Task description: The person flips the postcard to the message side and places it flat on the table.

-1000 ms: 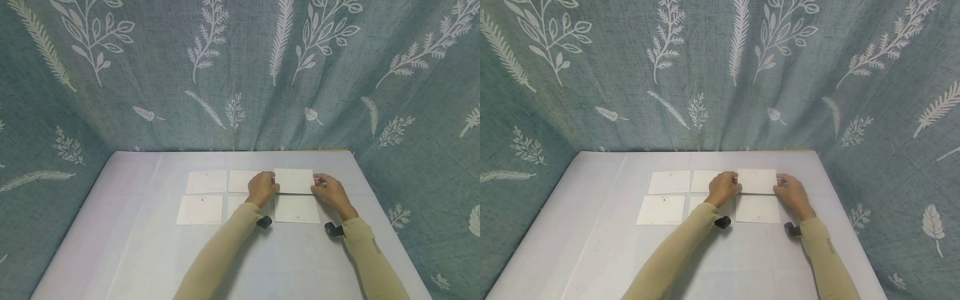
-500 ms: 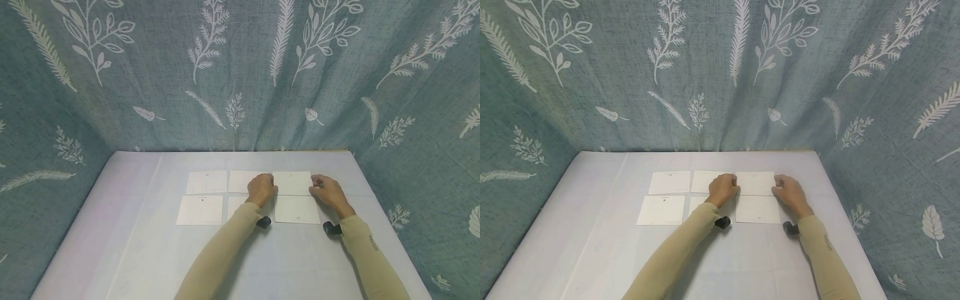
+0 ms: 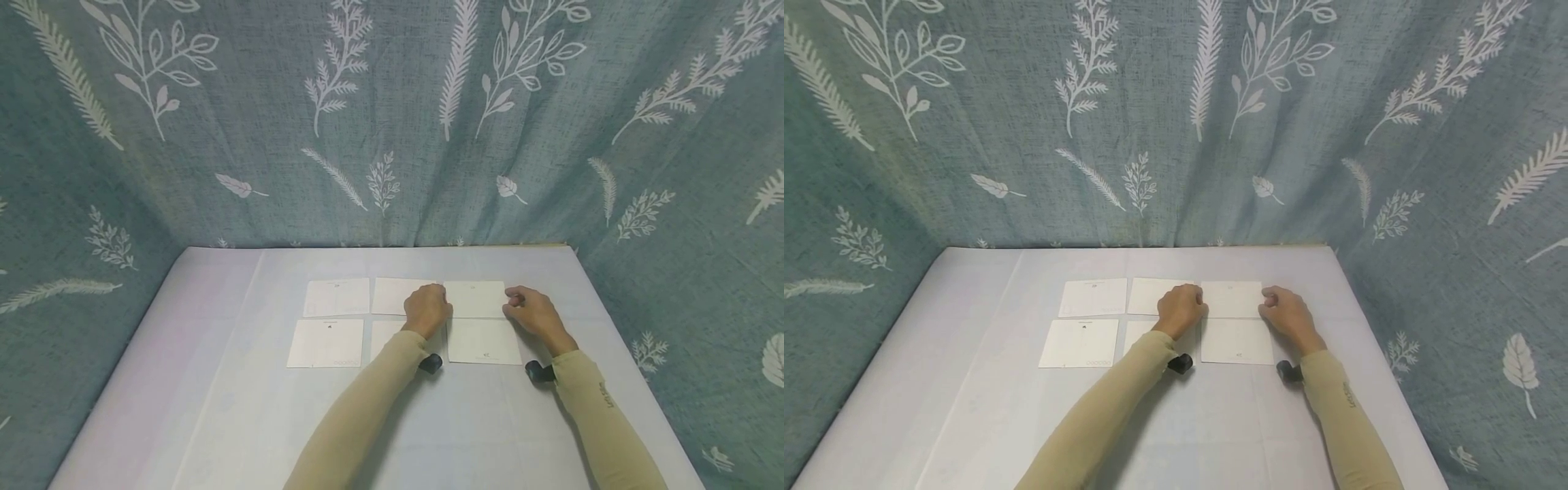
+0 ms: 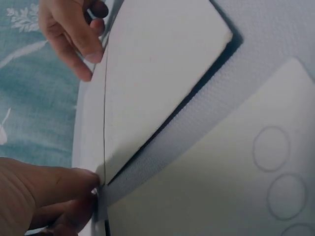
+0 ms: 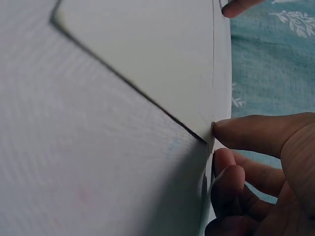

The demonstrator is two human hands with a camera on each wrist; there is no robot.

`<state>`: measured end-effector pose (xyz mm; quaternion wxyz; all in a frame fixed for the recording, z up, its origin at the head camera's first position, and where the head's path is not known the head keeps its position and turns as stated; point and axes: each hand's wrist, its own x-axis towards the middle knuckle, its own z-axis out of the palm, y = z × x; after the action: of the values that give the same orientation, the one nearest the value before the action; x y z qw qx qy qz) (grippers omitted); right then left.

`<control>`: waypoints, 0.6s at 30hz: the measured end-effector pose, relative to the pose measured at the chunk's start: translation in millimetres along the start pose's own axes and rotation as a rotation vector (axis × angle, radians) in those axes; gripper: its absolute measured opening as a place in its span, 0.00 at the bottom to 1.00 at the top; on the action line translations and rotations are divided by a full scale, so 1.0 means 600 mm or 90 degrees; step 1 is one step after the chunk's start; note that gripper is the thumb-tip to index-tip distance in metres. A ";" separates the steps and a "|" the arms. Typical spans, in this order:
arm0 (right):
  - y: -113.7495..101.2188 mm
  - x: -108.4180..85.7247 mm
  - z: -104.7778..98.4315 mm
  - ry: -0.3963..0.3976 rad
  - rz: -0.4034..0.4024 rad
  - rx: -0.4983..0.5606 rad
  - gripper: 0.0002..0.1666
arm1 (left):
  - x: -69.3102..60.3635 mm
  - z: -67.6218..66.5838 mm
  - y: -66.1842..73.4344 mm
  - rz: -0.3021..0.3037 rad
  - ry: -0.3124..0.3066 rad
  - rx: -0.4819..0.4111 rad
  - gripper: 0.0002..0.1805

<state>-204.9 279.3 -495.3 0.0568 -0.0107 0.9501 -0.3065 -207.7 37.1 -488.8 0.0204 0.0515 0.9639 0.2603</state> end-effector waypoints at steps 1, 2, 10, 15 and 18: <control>0.001 0.000 0.000 0.003 0.000 0.001 0.28 | -0.001 0.000 -0.001 0.003 0.004 -0.009 0.05; 0.001 0.000 0.000 0.008 -0.002 0.000 0.28 | -0.002 0.001 -0.003 0.007 0.008 -0.018 0.04; -0.010 -0.026 -0.012 0.170 -0.083 0.035 0.22 | -0.035 -0.019 -0.016 0.084 0.067 -0.045 0.20; -0.019 -0.050 -0.013 0.291 -0.207 0.020 0.21 | -0.077 -0.054 -0.043 0.181 0.239 0.039 0.19; -0.027 -0.061 -0.014 0.327 -0.247 0.005 0.23 | -0.102 -0.078 -0.068 0.220 0.319 0.061 0.18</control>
<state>-169.6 272.8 -475.1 -0.2445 -0.1134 0.9123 -0.3082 -153.3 -28.1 -468.4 -0.2646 0.1498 0.9272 0.2189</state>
